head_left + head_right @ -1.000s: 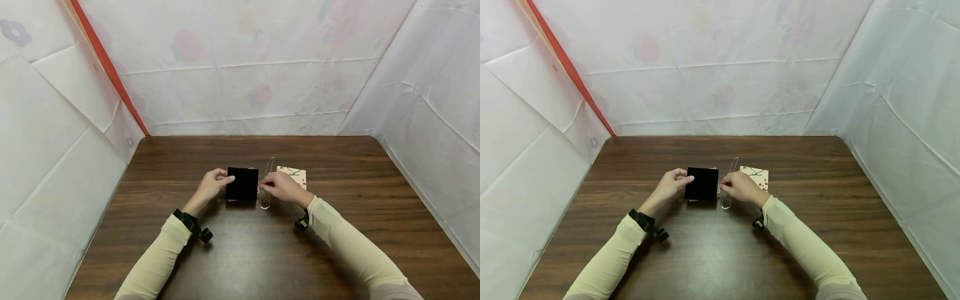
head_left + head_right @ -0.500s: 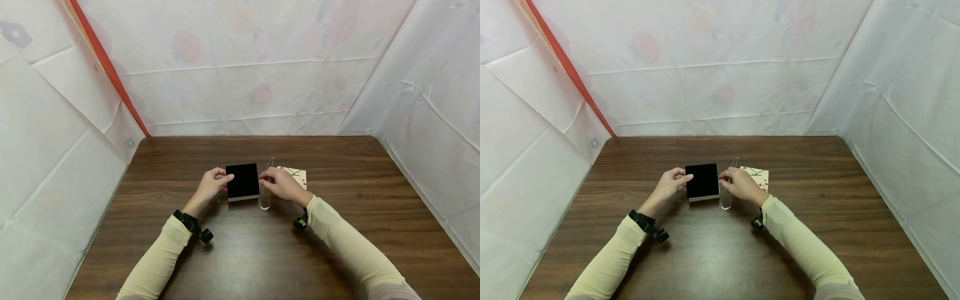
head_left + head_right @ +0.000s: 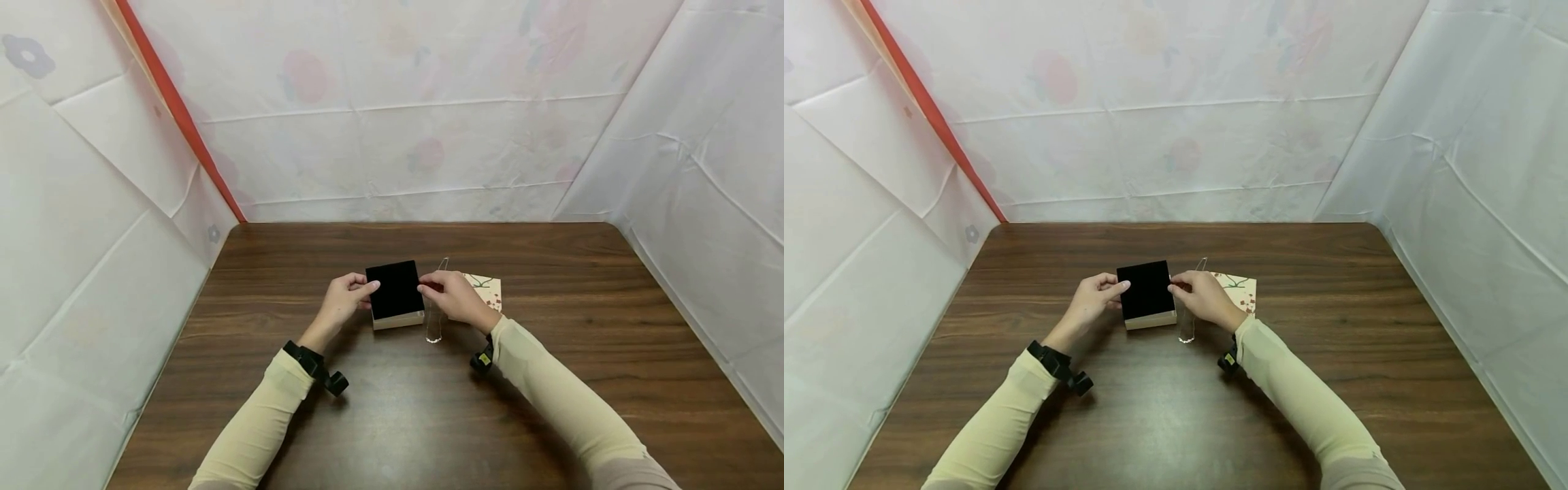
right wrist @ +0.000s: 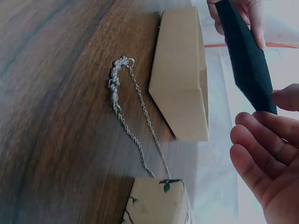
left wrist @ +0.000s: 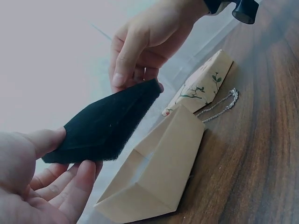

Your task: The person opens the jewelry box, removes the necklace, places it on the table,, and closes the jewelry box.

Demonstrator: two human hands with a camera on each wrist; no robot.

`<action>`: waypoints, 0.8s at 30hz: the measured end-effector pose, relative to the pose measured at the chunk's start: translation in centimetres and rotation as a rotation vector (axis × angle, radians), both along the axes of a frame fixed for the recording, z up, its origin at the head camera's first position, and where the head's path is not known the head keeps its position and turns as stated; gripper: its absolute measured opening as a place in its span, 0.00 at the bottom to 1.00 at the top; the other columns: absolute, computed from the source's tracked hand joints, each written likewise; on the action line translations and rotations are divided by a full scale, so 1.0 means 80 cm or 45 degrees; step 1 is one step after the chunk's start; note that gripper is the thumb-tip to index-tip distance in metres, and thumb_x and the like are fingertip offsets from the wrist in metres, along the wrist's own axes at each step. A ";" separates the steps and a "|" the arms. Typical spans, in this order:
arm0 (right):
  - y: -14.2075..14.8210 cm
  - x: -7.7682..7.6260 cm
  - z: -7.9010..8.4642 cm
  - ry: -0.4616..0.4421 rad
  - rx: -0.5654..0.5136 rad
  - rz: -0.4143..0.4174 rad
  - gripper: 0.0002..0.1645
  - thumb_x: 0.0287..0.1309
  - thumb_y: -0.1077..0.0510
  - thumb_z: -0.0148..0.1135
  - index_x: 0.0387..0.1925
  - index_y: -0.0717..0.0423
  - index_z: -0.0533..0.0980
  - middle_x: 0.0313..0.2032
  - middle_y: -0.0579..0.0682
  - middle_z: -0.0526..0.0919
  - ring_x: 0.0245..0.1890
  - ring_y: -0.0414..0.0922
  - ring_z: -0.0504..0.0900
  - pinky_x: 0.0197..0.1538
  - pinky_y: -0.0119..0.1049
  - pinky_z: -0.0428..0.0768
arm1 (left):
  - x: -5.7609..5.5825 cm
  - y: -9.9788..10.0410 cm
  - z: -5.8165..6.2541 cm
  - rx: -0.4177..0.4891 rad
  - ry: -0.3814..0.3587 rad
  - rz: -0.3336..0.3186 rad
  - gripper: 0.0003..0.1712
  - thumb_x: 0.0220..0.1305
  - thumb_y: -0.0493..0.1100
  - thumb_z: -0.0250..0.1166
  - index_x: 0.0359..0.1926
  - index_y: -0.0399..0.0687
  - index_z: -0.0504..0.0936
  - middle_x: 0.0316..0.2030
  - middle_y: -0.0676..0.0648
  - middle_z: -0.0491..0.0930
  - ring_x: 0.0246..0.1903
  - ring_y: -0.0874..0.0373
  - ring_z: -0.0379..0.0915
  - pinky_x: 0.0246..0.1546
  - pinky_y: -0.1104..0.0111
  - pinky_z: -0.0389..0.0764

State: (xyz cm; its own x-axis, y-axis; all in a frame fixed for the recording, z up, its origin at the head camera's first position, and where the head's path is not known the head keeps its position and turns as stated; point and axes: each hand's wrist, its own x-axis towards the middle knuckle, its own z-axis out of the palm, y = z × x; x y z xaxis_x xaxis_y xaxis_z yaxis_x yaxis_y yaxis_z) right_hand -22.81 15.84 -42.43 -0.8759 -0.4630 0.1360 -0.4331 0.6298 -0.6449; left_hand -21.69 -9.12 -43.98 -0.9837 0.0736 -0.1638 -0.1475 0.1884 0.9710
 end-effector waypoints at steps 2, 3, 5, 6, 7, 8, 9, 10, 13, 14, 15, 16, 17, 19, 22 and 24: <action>-0.003 -0.001 0.000 -0.022 -0.014 -0.019 0.17 0.68 0.53 0.57 0.50 0.58 0.82 0.42 0.52 0.87 0.31 0.39 0.78 0.36 0.34 0.77 | 0.000 -0.001 0.000 0.009 -0.004 0.018 0.19 0.65 0.46 0.66 0.48 0.34 0.78 0.32 0.50 0.81 0.27 0.61 0.78 0.43 0.55 0.84; -0.004 -0.002 0.000 -0.029 -0.026 -0.024 0.17 0.68 0.53 0.57 0.49 0.58 0.82 0.42 0.53 0.87 0.31 0.39 0.79 0.36 0.34 0.77 | 0.000 -0.002 0.000 0.011 -0.006 0.024 0.20 0.65 0.47 0.66 0.48 0.34 0.79 0.33 0.50 0.81 0.27 0.61 0.78 0.43 0.55 0.84; -0.006 -0.004 -0.002 -0.033 -0.050 -0.034 0.16 0.68 0.53 0.58 0.48 0.58 0.83 0.41 0.53 0.88 0.31 0.40 0.80 0.35 0.33 0.77 | 0.000 -0.002 0.001 0.009 -0.005 0.035 0.21 0.65 0.47 0.66 0.49 0.34 0.80 0.35 0.49 0.81 0.28 0.62 0.78 0.44 0.55 0.84; -0.007 -0.004 -0.002 -0.038 -0.063 -0.040 0.16 0.67 0.53 0.58 0.47 0.59 0.83 0.39 0.53 0.88 0.30 0.41 0.81 0.34 0.33 0.76 | 0.000 -0.002 0.001 0.008 -0.006 0.043 0.21 0.64 0.47 0.66 0.50 0.34 0.80 0.36 0.48 0.80 0.28 0.62 0.78 0.44 0.55 0.84; -0.007 -0.005 -0.003 -0.043 -0.076 -0.045 0.15 0.67 0.54 0.59 0.46 0.59 0.83 0.38 0.53 0.88 0.30 0.42 0.82 0.33 0.33 0.76 | 0.000 -0.002 0.000 0.003 -0.006 0.052 0.22 0.64 0.47 0.67 0.51 0.34 0.80 0.37 0.47 0.80 0.29 0.62 0.78 0.43 0.56 0.84; -0.008 -0.005 -0.004 -0.047 -0.087 -0.051 0.15 0.67 0.54 0.59 0.45 0.59 0.84 0.37 0.53 0.88 0.30 0.43 0.82 0.33 0.33 0.77 | -0.001 -0.001 0.000 0.000 -0.008 0.058 0.22 0.64 0.48 0.67 0.51 0.35 0.81 0.38 0.45 0.80 0.29 0.62 0.78 0.43 0.57 0.84; -0.008 -0.006 -0.004 -0.053 -0.095 -0.059 0.15 0.67 0.54 0.59 0.45 0.59 0.84 0.36 0.53 0.88 0.31 0.44 0.83 0.33 0.33 0.77 | -0.001 -0.001 -0.001 -0.005 -0.010 0.063 0.23 0.64 0.48 0.67 0.52 0.35 0.81 0.40 0.44 0.80 0.29 0.62 0.78 0.43 0.58 0.84; -0.009 -0.007 -0.005 -0.062 -0.104 -0.068 0.14 0.66 0.54 0.59 0.44 0.60 0.84 0.36 0.53 0.88 0.31 0.45 0.84 0.33 0.33 0.77 | -0.001 -0.001 -0.001 -0.012 -0.012 0.069 0.23 0.63 0.48 0.67 0.52 0.35 0.81 0.41 0.43 0.81 0.29 0.62 0.78 0.42 0.58 0.85; -0.010 -0.009 -0.006 -0.075 -0.110 -0.100 0.14 0.66 0.54 0.60 0.43 0.59 0.84 0.35 0.53 0.89 0.32 0.45 0.84 0.34 0.33 0.78 | -0.002 0.001 -0.001 -0.042 -0.012 0.074 0.23 0.64 0.47 0.67 0.53 0.34 0.81 0.43 0.39 0.82 0.28 0.63 0.79 0.42 0.59 0.85; -0.011 -0.010 -0.007 -0.077 -0.107 -0.111 0.14 0.65 0.54 0.61 0.43 0.59 0.84 0.35 0.52 0.89 0.31 0.44 0.84 0.34 0.32 0.78 | -0.002 0.002 0.000 -0.056 -0.014 0.067 0.22 0.64 0.46 0.66 0.53 0.34 0.81 0.44 0.37 0.82 0.27 0.62 0.80 0.42 0.58 0.85; -0.011 -0.011 -0.007 -0.080 -0.105 -0.123 0.13 0.65 0.54 0.61 0.42 0.59 0.85 0.35 0.52 0.89 0.31 0.43 0.84 0.34 0.32 0.78 | -0.002 0.002 0.000 -0.071 -0.015 0.059 0.22 0.65 0.45 0.66 0.53 0.33 0.81 0.45 0.36 0.82 0.27 0.62 0.81 0.42 0.58 0.85; -0.012 -0.012 -0.008 -0.085 -0.104 -0.132 0.13 0.64 0.55 0.62 0.42 0.59 0.85 0.35 0.53 0.89 0.30 0.42 0.84 0.33 0.32 0.78 | -0.002 0.002 0.001 -0.085 -0.016 0.052 0.21 0.65 0.44 0.65 0.53 0.33 0.81 0.45 0.35 0.83 0.27 0.61 0.82 0.42 0.57 0.84; -0.012 -0.012 -0.008 -0.091 -0.101 -0.143 0.12 0.64 0.55 0.62 0.41 0.58 0.85 0.35 0.52 0.89 0.29 0.41 0.83 0.33 0.32 0.78 | -0.002 0.002 0.001 -0.102 -0.018 0.041 0.21 0.66 0.43 0.65 0.54 0.32 0.80 0.46 0.34 0.83 0.27 0.61 0.82 0.43 0.57 0.84; -0.013 -0.013 -0.009 -0.111 -0.095 -0.156 0.12 0.63 0.55 0.63 0.40 0.59 0.85 0.34 0.53 0.89 0.27 0.39 0.82 0.32 0.32 0.78 | -0.002 0.002 0.001 -0.135 -0.017 0.017 0.22 0.66 0.42 0.64 0.55 0.31 0.79 0.48 0.33 0.82 0.28 0.59 0.84 0.43 0.57 0.84; -0.014 -0.014 -0.012 -0.154 -0.086 -0.172 0.11 0.63 0.56 0.63 0.39 0.59 0.85 0.33 0.53 0.89 0.25 0.38 0.82 0.31 0.31 0.77 | -0.002 0.002 0.001 -0.169 -0.003 0.008 0.23 0.65 0.42 0.65 0.57 0.32 0.78 0.46 0.33 0.83 0.29 0.57 0.84 0.42 0.57 0.85; -0.015 -0.014 -0.013 -0.182 -0.084 -0.178 0.12 0.63 0.56 0.63 0.40 0.60 0.85 0.33 0.54 0.89 0.24 0.38 0.82 0.30 0.31 0.77 | -0.002 0.002 0.000 -0.195 0.013 0.015 0.24 0.64 0.42 0.66 0.57 0.34 0.77 0.42 0.35 0.84 0.29 0.54 0.85 0.40 0.58 0.85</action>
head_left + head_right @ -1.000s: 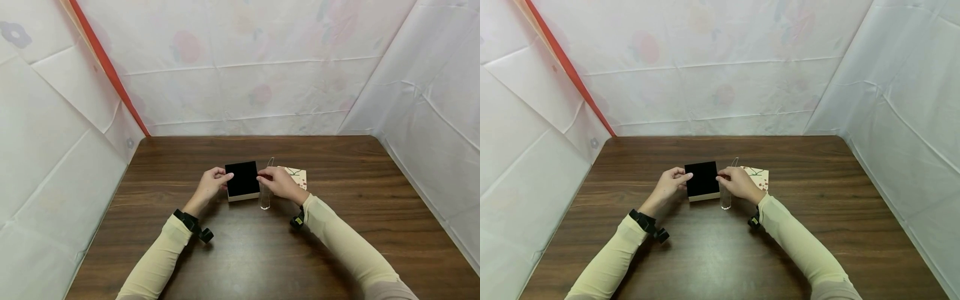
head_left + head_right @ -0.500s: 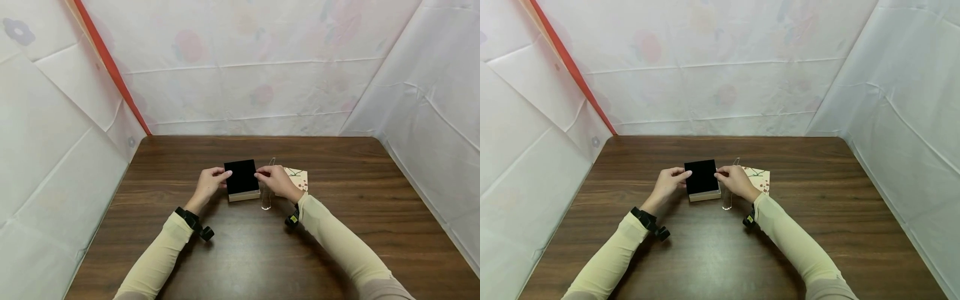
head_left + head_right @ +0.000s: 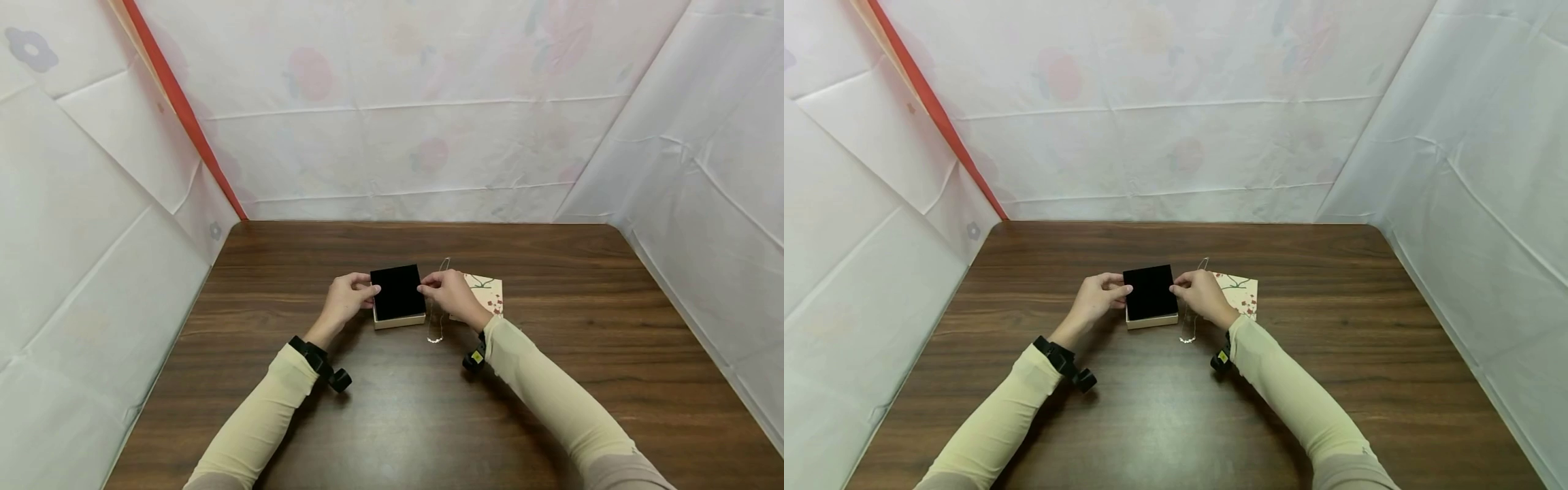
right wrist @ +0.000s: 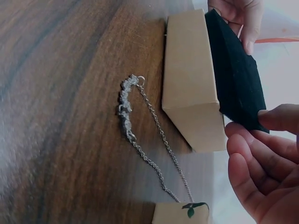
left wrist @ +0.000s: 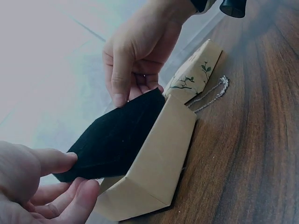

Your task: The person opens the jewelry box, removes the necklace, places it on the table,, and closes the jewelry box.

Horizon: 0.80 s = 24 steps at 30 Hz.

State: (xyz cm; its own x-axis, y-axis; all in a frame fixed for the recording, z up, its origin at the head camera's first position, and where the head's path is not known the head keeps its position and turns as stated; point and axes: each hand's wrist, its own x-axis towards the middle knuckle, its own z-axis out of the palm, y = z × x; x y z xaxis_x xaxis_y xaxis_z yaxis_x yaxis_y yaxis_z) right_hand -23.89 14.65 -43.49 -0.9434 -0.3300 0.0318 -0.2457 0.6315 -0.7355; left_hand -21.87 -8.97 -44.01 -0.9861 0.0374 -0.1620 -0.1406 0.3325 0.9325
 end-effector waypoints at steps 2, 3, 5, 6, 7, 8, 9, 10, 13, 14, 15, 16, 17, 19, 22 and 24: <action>0.000 0.000 -0.001 -0.028 -0.006 -0.006 0.12 0.64 0.55 0.62 0.40 0.60 0.85 0.32 0.53 0.88 0.24 0.40 0.83 0.30 0.31 0.77 | -0.001 0.000 -0.001 -0.021 0.016 0.024 0.24 0.63 0.42 0.67 0.57 0.37 0.76 0.38 0.37 0.85 0.29 0.51 0.85 0.38 0.58 0.85; -0.001 0.000 -0.002 -0.036 -0.008 -0.005 0.12 0.64 0.55 0.62 0.39 0.60 0.85 0.32 0.53 0.88 0.24 0.41 0.83 0.29 0.31 0.76 | -0.001 0.001 -0.002 -0.032 0.020 0.035 0.23 0.63 0.42 0.67 0.57 0.38 0.76 0.36 0.38 0.85 0.29 0.49 0.85 0.38 0.59 0.85; -0.001 0.000 -0.002 -0.050 -0.011 0.001 0.12 0.64 0.55 0.62 0.39 0.60 0.84 0.30 0.54 0.88 0.24 0.44 0.84 0.28 0.31 0.75 | -0.001 0.001 -0.003 -0.036 0.019 0.059 0.22 0.63 0.42 0.68 0.55 0.39 0.76 0.35 0.39 0.85 0.30 0.47 0.85 0.37 0.59 0.85; -0.002 0.000 -0.002 -0.049 -0.010 0.006 0.12 0.64 0.55 0.62 0.39 0.60 0.84 0.30 0.54 0.88 0.24 0.45 0.84 0.28 0.31 0.74 | -0.002 0.001 -0.003 -0.036 0.018 0.068 0.21 0.62 0.42 0.68 0.54 0.39 0.77 0.35 0.39 0.85 0.29 0.48 0.85 0.37 0.59 0.85; -0.002 0.000 -0.002 -0.050 -0.009 0.007 0.12 0.64 0.55 0.62 0.39 0.60 0.84 0.29 0.54 0.87 0.24 0.45 0.83 0.27 0.31 0.73 | -0.002 0.001 -0.003 -0.035 0.016 0.075 0.20 0.62 0.42 0.68 0.53 0.39 0.77 0.35 0.39 0.85 0.28 0.49 0.85 0.36 0.59 0.85; -0.003 -0.001 -0.002 -0.046 -0.006 0.009 0.12 0.64 0.55 0.62 0.38 0.60 0.84 0.28 0.54 0.87 0.24 0.46 0.83 0.27 0.31 0.73 | -0.002 0.001 -0.003 -0.033 0.012 0.077 0.19 0.62 0.42 0.68 0.52 0.38 0.77 0.35 0.39 0.85 0.27 0.50 0.85 0.36 0.59 0.85; -0.003 -0.001 -0.003 -0.041 -0.002 0.010 0.12 0.64 0.55 0.62 0.38 0.60 0.85 0.27 0.54 0.87 0.23 0.45 0.82 0.27 0.31 0.72 | -0.003 0.001 -0.003 -0.027 0.006 0.077 0.19 0.63 0.42 0.68 0.52 0.38 0.78 0.36 0.39 0.85 0.26 0.52 0.84 0.36 0.60 0.85; -0.003 -0.001 -0.003 -0.038 0.003 0.010 0.12 0.64 0.55 0.62 0.37 0.60 0.85 0.26 0.54 0.87 0.23 0.45 0.82 0.27 0.31 0.72 | -0.003 0.001 -0.003 -0.025 0.004 0.076 0.18 0.63 0.41 0.68 0.51 0.38 0.78 0.36 0.39 0.85 0.25 0.55 0.83 0.36 0.60 0.85; -0.004 0.000 -0.003 -0.032 0.022 0.015 0.11 0.63 0.55 0.62 0.36 0.60 0.85 0.26 0.53 0.87 0.22 0.41 0.81 0.28 0.31 0.74 | -0.003 0.001 -0.004 -0.018 0.001 0.071 0.17 0.63 0.41 0.67 0.50 0.38 0.78 0.35 0.39 0.85 0.22 0.60 0.81 0.34 0.63 0.86; -0.004 0.000 -0.003 -0.034 0.029 0.019 0.11 0.63 0.55 0.63 0.36 0.60 0.85 0.26 0.53 0.87 0.22 0.41 0.81 0.29 0.31 0.75 | -0.003 0.001 -0.004 -0.014 -0.001 0.070 0.17 0.63 0.40 0.67 0.50 0.37 0.78 0.35 0.40 0.85 0.22 0.61 0.80 0.33 0.64 0.85; -0.004 0.001 -0.003 -0.037 0.037 0.023 0.11 0.63 0.55 0.63 0.36 0.60 0.85 0.27 0.53 0.87 0.23 0.40 0.81 0.29 0.31 0.75 | -0.003 0.001 -0.004 -0.010 -0.003 0.068 0.16 0.63 0.40 0.67 0.50 0.37 0.78 0.35 0.40 0.84 0.22 0.62 0.79 0.32 0.64 0.85; -0.004 0.001 -0.003 -0.037 0.045 0.029 0.11 0.63 0.55 0.63 0.36 0.60 0.85 0.27 0.53 0.87 0.23 0.39 0.81 0.29 0.31 0.76 | -0.003 0.001 -0.005 -0.010 -0.003 0.066 0.16 0.63 0.40 0.67 0.50 0.37 0.78 0.35 0.40 0.84 0.22 0.62 0.79 0.32 0.65 0.85; -0.004 0.002 -0.003 -0.041 0.051 0.031 0.11 0.63 0.55 0.63 0.35 0.59 0.85 0.27 0.53 0.87 0.23 0.39 0.81 0.29 0.31 0.76 | -0.003 0.001 -0.005 -0.010 -0.006 0.064 0.16 0.63 0.40 0.67 0.49 0.37 0.78 0.35 0.40 0.84 0.22 0.62 0.79 0.31 0.66 0.85; -0.004 0.002 -0.003 -0.047 0.062 0.032 0.11 0.63 0.55 0.63 0.35 0.59 0.85 0.27 0.52 0.87 0.23 0.38 0.81 0.29 0.31 0.77 | -0.003 0.001 -0.006 -0.008 -0.008 0.057 0.16 0.63 0.40 0.67 0.50 0.37 0.78 0.35 0.40 0.84 0.23 0.62 0.79 0.31 0.66 0.85; -0.003 0.001 -0.004 -0.049 0.073 0.028 0.11 0.63 0.55 0.64 0.33 0.58 0.85 0.25 0.51 0.86 0.23 0.38 0.80 0.29 0.31 0.76 | -0.004 0.001 -0.007 -0.009 -0.012 0.046 0.16 0.64 0.40 0.66 0.50 0.37 0.79 0.36 0.40 0.84 0.23 0.62 0.79 0.31 0.67 0.85; -0.004 0.001 -0.004 -0.047 0.079 0.027 0.10 0.62 0.55 0.64 0.32 0.58 0.85 0.24 0.50 0.85 0.23 0.37 0.79 0.29 0.31 0.75 | -0.005 0.001 -0.008 -0.014 -0.012 0.039 0.16 0.64 0.39 0.66 0.50 0.36 0.79 0.37 0.40 0.84 0.23 0.62 0.79 0.30 0.68 0.85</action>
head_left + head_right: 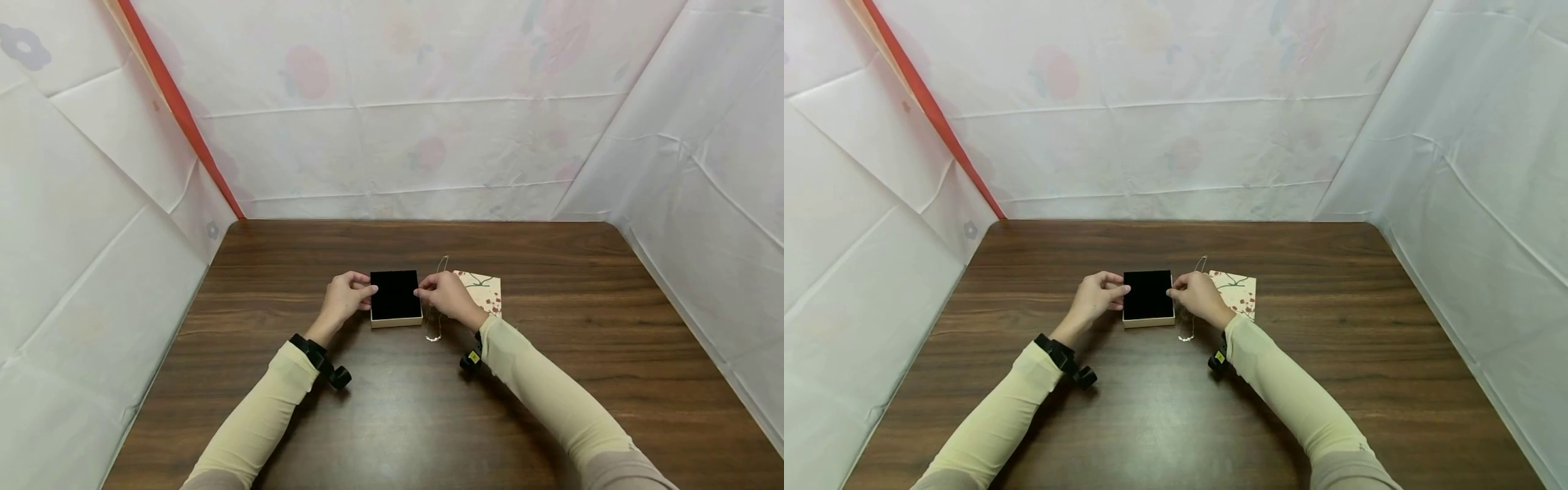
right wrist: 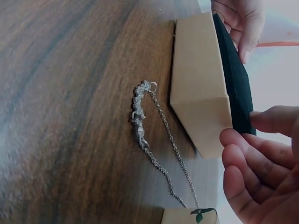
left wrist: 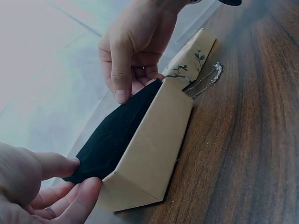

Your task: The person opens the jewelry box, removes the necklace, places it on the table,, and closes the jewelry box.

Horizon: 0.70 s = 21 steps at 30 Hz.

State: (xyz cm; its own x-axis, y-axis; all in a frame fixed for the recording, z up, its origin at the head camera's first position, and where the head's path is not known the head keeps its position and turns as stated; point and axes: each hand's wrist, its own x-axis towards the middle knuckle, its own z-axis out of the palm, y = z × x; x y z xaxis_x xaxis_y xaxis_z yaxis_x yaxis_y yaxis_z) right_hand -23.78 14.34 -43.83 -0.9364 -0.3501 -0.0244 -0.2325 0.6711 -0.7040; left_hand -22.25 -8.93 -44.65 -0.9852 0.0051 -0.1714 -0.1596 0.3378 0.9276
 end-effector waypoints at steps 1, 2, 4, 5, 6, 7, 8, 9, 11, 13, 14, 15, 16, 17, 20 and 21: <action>0.000 0.000 0.000 0.002 0.004 0.002 0.10 0.62 0.55 0.64 0.31 0.58 0.85 0.23 0.49 0.85 0.23 0.37 0.79 0.29 0.30 0.75 | 0.000 0.000 0.000 -0.003 0.000 -0.002 0.16 0.64 0.39 0.66 0.50 0.36 0.79 0.37 0.39 0.84 0.23 0.62 0.79 0.30 0.68 0.85; 0.000 0.000 0.000 0.001 0.005 0.002 0.10 0.61 0.55 0.65 0.31 0.57 0.85 0.23 0.49 0.85 0.22 0.37 0.79 0.29 0.30 0.75 | 0.000 0.000 0.000 -0.006 -0.002 -0.004 0.16 0.64 0.39 0.66 0.50 0.35 0.79 0.37 0.39 0.84 0.23 0.61 0.79 0.30 0.68 0.85; -0.001 -0.001 0.000 0.004 0.013 0.006 0.10 0.61 0.55 0.65 0.30 0.57 0.85 0.23 0.48 0.85 0.22 0.37 0.78 0.29 0.30 0.75 | 0.000 -0.001 0.000 -0.010 -0.005 -0.006 0.16 0.64 0.39 0.66 0.50 0.35 0.79 0.38 0.38 0.84 0.24 0.61 0.80 0.31 0.68 0.85; -0.001 -0.001 0.001 0.007 0.015 0.008 0.10 0.61 0.55 0.65 0.30 0.57 0.85 0.24 0.48 0.85 0.22 0.37 0.78 0.29 0.30 0.75 | 0.000 -0.001 0.000 -0.012 -0.003 -0.007 0.16 0.64 0.39 0.66 0.50 0.35 0.80 0.38 0.38 0.84 0.24 0.60 0.80 0.31 0.68 0.85; -0.001 -0.001 0.001 0.008 0.019 0.008 0.10 0.60 0.55 0.65 0.30 0.57 0.84 0.24 0.48 0.85 0.23 0.37 0.79 0.28 0.30 0.75 | 0.000 -0.001 0.000 -0.009 -0.003 -0.009 0.15 0.63 0.38 0.66 0.49 0.35 0.80 0.37 0.39 0.84 0.24 0.60 0.80 0.31 0.68 0.85; -0.001 -0.002 0.000 0.010 0.024 0.011 0.10 0.60 0.55 0.65 0.30 0.57 0.84 0.25 0.48 0.85 0.23 0.37 0.79 0.28 0.30 0.75 | 0.001 -0.002 0.000 -0.005 0.000 -0.013 0.15 0.63 0.38 0.66 0.49 0.34 0.80 0.36 0.39 0.85 0.24 0.60 0.80 0.31 0.68 0.85; 0.000 -0.002 0.000 0.011 0.028 0.014 0.10 0.60 0.55 0.66 0.29 0.57 0.84 0.25 0.48 0.85 0.23 0.37 0.79 0.28 0.30 0.75 | 0.001 -0.002 0.000 -0.002 0.009 -0.016 0.15 0.63 0.37 0.66 0.48 0.33 0.80 0.35 0.40 0.85 0.24 0.59 0.80 0.30 0.68 0.85; 0.000 -0.002 0.000 0.013 0.032 0.017 0.10 0.60 0.54 0.66 0.29 0.56 0.84 0.25 0.48 0.85 0.23 0.37 0.78 0.28 0.30 0.75 | 0.002 -0.002 0.001 0.001 0.015 -0.021 0.14 0.63 0.36 0.66 0.48 0.32 0.80 0.34 0.40 0.85 0.23 0.59 0.81 0.30 0.68 0.85; 0.000 -0.001 0.000 0.014 0.041 0.022 0.10 0.60 0.54 0.66 0.28 0.56 0.84 0.25 0.48 0.85 0.22 0.37 0.78 0.28 0.31 0.74 | 0.002 -0.003 0.000 0.000 0.012 -0.026 0.14 0.62 0.36 0.66 0.48 0.32 0.80 0.33 0.41 0.84 0.23 0.59 0.81 0.30 0.67 0.85; 0.001 -0.001 0.000 0.017 0.053 0.026 0.10 0.61 0.54 0.65 0.28 0.56 0.84 0.24 0.47 0.85 0.22 0.37 0.77 0.28 0.31 0.74 | 0.003 -0.002 0.000 -0.016 0.009 -0.033 0.15 0.62 0.35 0.66 0.48 0.31 0.80 0.33 0.40 0.85 0.23 0.59 0.81 0.31 0.66 0.85; 0.001 0.000 0.000 0.016 0.057 0.028 0.11 0.61 0.54 0.65 0.27 0.56 0.84 0.24 0.47 0.85 0.22 0.37 0.77 0.28 0.31 0.74 | 0.004 -0.001 0.001 -0.024 0.007 -0.034 0.15 0.62 0.35 0.67 0.48 0.32 0.80 0.33 0.40 0.84 0.22 0.60 0.81 0.32 0.65 0.85; 0.001 0.000 0.000 0.022 0.064 0.029 0.11 0.61 0.54 0.65 0.27 0.55 0.84 0.24 0.47 0.84 0.22 0.37 0.76 0.28 0.31 0.73 | 0.004 0.000 0.001 -0.033 -0.003 -0.037 0.15 0.62 0.36 0.67 0.48 0.33 0.80 0.34 0.39 0.84 0.23 0.60 0.81 0.33 0.64 0.85; 0.002 0.000 0.000 0.027 0.070 0.030 0.11 0.60 0.53 0.65 0.27 0.55 0.84 0.24 0.47 0.84 0.21 0.37 0.76 0.28 0.31 0.73 | 0.004 0.000 0.001 -0.043 -0.009 -0.038 0.15 0.61 0.36 0.67 0.48 0.33 0.80 0.35 0.39 0.84 0.23 0.59 0.81 0.34 0.63 0.85; 0.002 0.000 0.000 0.034 0.077 0.027 0.11 0.60 0.53 0.66 0.27 0.55 0.84 0.24 0.47 0.84 0.21 0.37 0.75 0.27 0.31 0.73 | 0.004 0.000 0.002 -0.059 -0.010 -0.041 0.15 0.61 0.36 0.68 0.48 0.34 0.80 0.35 0.39 0.84 0.23 0.59 0.81 0.34 0.63 0.85; 0.002 0.001 0.001 0.048 0.091 0.030 0.11 0.60 0.53 0.66 0.26 0.55 0.83 0.23 0.46 0.83 0.20 0.38 0.73 0.27 0.31 0.72 | 0.004 0.000 0.001 -0.091 -0.016 -0.060 0.16 0.61 0.37 0.68 0.49 0.35 0.79 0.34 0.40 0.84 0.25 0.57 0.82 0.34 0.63 0.85; 0.002 0.001 0.002 0.055 0.099 0.029 0.11 0.60 0.53 0.66 0.25 0.54 0.82 0.22 0.46 0.83 0.20 0.38 0.72 0.26 0.31 0.71 | 0.003 0.000 0.000 -0.103 -0.021 -0.065 0.17 0.61 0.37 0.68 0.50 0.36 0.79 0.34 0.40 0.84 0.25 0.56 0.82 0.34 0.63 0.85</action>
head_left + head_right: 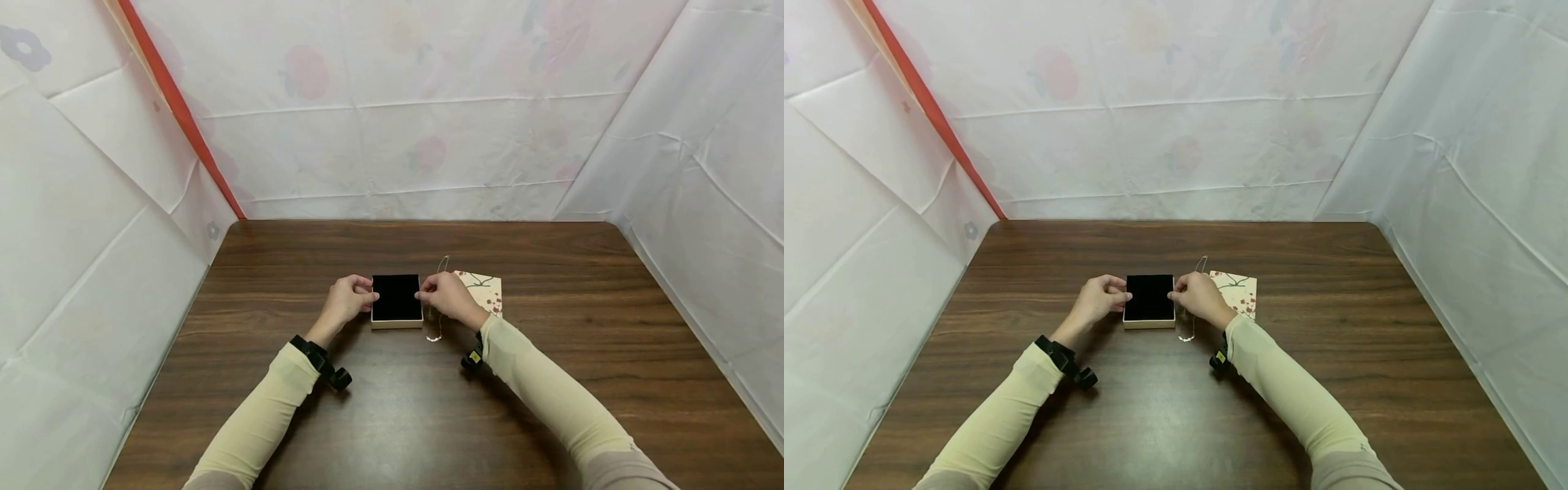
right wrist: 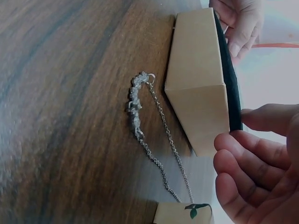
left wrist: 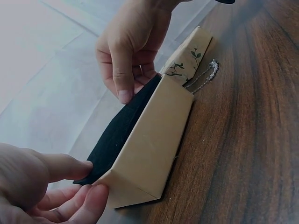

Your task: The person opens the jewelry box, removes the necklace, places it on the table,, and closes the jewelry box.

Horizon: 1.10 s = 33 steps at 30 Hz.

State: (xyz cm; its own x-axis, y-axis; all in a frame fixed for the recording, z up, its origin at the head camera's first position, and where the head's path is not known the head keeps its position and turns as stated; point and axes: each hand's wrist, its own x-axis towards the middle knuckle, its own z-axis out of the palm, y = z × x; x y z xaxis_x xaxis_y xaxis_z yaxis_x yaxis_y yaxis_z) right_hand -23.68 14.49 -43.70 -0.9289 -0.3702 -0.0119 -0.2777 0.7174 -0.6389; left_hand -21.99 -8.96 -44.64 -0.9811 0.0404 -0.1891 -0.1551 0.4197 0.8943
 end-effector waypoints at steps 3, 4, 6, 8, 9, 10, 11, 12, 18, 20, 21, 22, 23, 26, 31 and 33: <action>-0.001 0.001 0.001 0.017 0.025 -0.002 0.12 0.60 0.53 0.66 0.23 0.54 0.81 0.21 0.45 0.81 0.19 0.38 0.71 0.26 0.31 0.70 | -0.001 -0.001 -0.001 -0.037 0.007 -0.015 0.19 0.61 0.37 0.68 0.52 0.37 0.78 0.33 0.41 0.84 0.23 0.58 0.82 0.33 0.64 0.85; -0.002 0.001 0.000 0.025 0.030 -0.006 0.12 0.60 0.53 0.66 0.23 0.54 0.81 0.21 0.45 0.81 0.19 0.38 0.71 0.26 0.31 0.69 | -0.001 -0.001 -0.001 -0.046 0.019 -0.023 0.20 0.60 0.37 0.69 0.53 0.38 0.77 0.33 0.41 0.83 0.23 0.59 0.81 0.33 0.64 0.85; -0.003 0.002 0.000 0.046 0.038 -0.018 0.11 0.60 0.53 0.66 0.25 0.54 0.81 0.22 0.45 0.81 0.20 0.38 0.72 0.27 0.32 0.70 | -0.001 -0.001 -0.001 -0.062 0.042 -0.034 0.22 0.60 0.36 0.69 0.55 0.39 0.76 0.34 0.41 0.83 0.23 0.59 0.81 0.32 0.64 0.85; -0.004 0.003 0.000 0.076 0.039 -0.023 0.09 0.58 0.53 0.68 0.29 0.55 0.80 0.24 0.46 0.83 0.22 0.39 0.74 0.29 0.32 0.72 | -0.001 -0.002 -0.001 -0.081 0.071 -0.051 0.24 0.60 0.36 0.69 0.57 0.40 0.76 0.36 0.40 0.82 0.23 0.59 0.82 0.31 0.64 0.85; -0.004 0.003 0.000 0.090 0.037 -0.022 0.09 0.58 0.54 0.68 0.32 0.55 0.81 0.25 0.47 0.83 0.23 0.39 0.76 0.30 0.32 0.73 | -0.001 -0.002 -0.001 -0.088 0.081 -0.061 0.25 0.60 0.36 0.69 0.58 0.41 0.76 0.37 0.40 0.82 0.23 0.58 0.82 0.31 0.64 0.85; -0.005 0.003 0.000 0.106 0.034 -0.015 0.10 0.57 0.54 0.69 0.35 0.57 0.81 0.27 0.47 0.84 0.24 0.39 0.77 0.31 0.33 0.74 | -0.001 -0.003 -0.001 -0.097 0.088 -0.070 0.25 0.60 0.36 0.69 0.59 0.41 0.76 0.38 0.40 0.81 0.24 0.58 0.82 0.31 0.64 0.85; -0.005 0.003 0.001 0.123 0.037 -0.005 0.12 0.56 0.55 0.69 0.39 0.58 0.81 0.27 0.48 0.84 0.25 0.39 0.78 0.32 0.33 0.75 | -0.001 -0.003 -0.001 -0.114 0.090 -0.080 0.26 0.60 0.36 0.69 0.59 0.43 0.76 0.39 0.40 0.82 0.24 0.58 0.83 0.31 0.65 0.85; -0.004 0.003 0.002 0.141 0.044 0.010 0.15 0.56 0.55 0.70 0.42 0.58 0.81 0.27 0.48 0.85 0.25 0.39 0.79 0.32 0.33 0.76 | -0.001 -0.004 -0.001 -0.138 0.090 -0.095 0.26 0.60 0.37 0.69 0.60 0.44 0.76 0.41 0.40 0.82 0.25 0.58 0.83 0.31 0.66 0.84; -0.002 0.002 0.005 0.094 0.079 0.134 0.24 0.56 0.52 0.70 0.52 0.59 0.79 0.26 0.45 0.82 0.24 0.38 0.77 0.33 0.34 0.76 | 0.003 -0.008 0.004 -0.283 0.073 -0.240 0.34 0.59 0.42 0.71 0.66 0.48 0.72 0.49 0.41 0.80 0.31 0.57 0.83 0.33 0.67 0.80; -0.001 0.002 0.006 0.039 0.084 0.174 0.28 0.56 0.50 0.70 0.55 0.59 0.78 0.26 0.44 0.82 0.25 0.36 0.77 0.34 0.33 0.77 | 0.003 -0.010 0.006 -0.319 0.078 -0.285 0.36 0.58 0.44 0.72 0.67 0.49 0.71 0.51 0.41 0.79 0.36 0.55 0.82 0.38 0.63 0.80; 0.000 0.002 0.006 0.019 0.085 0.193 0.29 0.55 0.50 0.71 0.56 0.58 0.77 0.26 0.43 0.82 0.25 0.36 0.77 0.34 0.33 0.77 | 0.004 -0.011 0.006 -0.332 0.080 -0.303 0.36 0.58 0.44 0.72 0.67 0.50 0.70 0.51 0.41 0.79 0.39 0.54 0.81 0.40 0.61 0.80; 0.000 0.001 0.006 0.003 0.085 0.208 0.31 0.55 0.49 0.71 0.57 0.58 0.77 0.26 0.43 0.81 0.25 0.36 0.78 0.35 0.34 0.77 | 0.004 -0.011 0.007 -0.345 0.082 -0.317 0.37 0.58 0.45 0.72 0.68 0.50 0.70 0.51 0.41 0.79 0.41 0.52 0.81 0.43 0.59 0.80; 0.000 0.001 0.005 0.000 0.092 0.222 0.32 0.54 0.49 0.71 0.58 0.58 0.76 0.26 0.42 0.81 0.26 0.36 0.78 0.35 0.33 0.78 | 0.005 -0.012 0.008 -0.360 0.085 -0.330 0.37 0.58 0.45 0.72 0.68 0.51 0.70 0.52 0.41 0.79 0.44 0.50 0.80 0.46 0.57 0.79; -0.001 0.000 0.004 -0.002 0.102 0.247 0.33 0.54 0.49 0.72 0.59 0.58 0.75 0.25 0.42 0.81 0.25 0.36 0.77 0.35 0.33 0.77 | 0.005 -0.013 0.008 -0.402 0.086 -0.359 0.37 0.59 0.47 0.71 0.68 0.53 0.70 0.52 0.41 0.79 0.51 0.46 0.77 0.51 0.52 0.77; -0.002 0.000 0.001 -0.019 0.128 0.251 0.33 0.55 0.50 0.71 0.60 0.59 0.75 0.24 0.42 0.80 0.24 0.37 0.76 0.33 0.33 0.76 | 0.005 -0.013 0.004 -0.452 0.079 -0.380 0.37 0.60 0.48 0.70 0.69 0.53 0.69 0.52 0.42 0.79 0.51 0.46 0.75 0.52 0.51 0.76; -0.004 0.000 0.001 -0.023 0.138 0.245 0.33 0.55 0.50 0.71 0.60 0.59 0.75 0.24 0.42 0.80 0.23 0.37 0.76 0.33 0.33 0.76 | 0.003 -0.012 0.003 -0.472 0.089 -0.377 0.37 0.59 0.48 0.70 0.69 0.54 0.70 0.50 0.43 0.80 0.50 0.47 0.76 0.51 0.52 0.76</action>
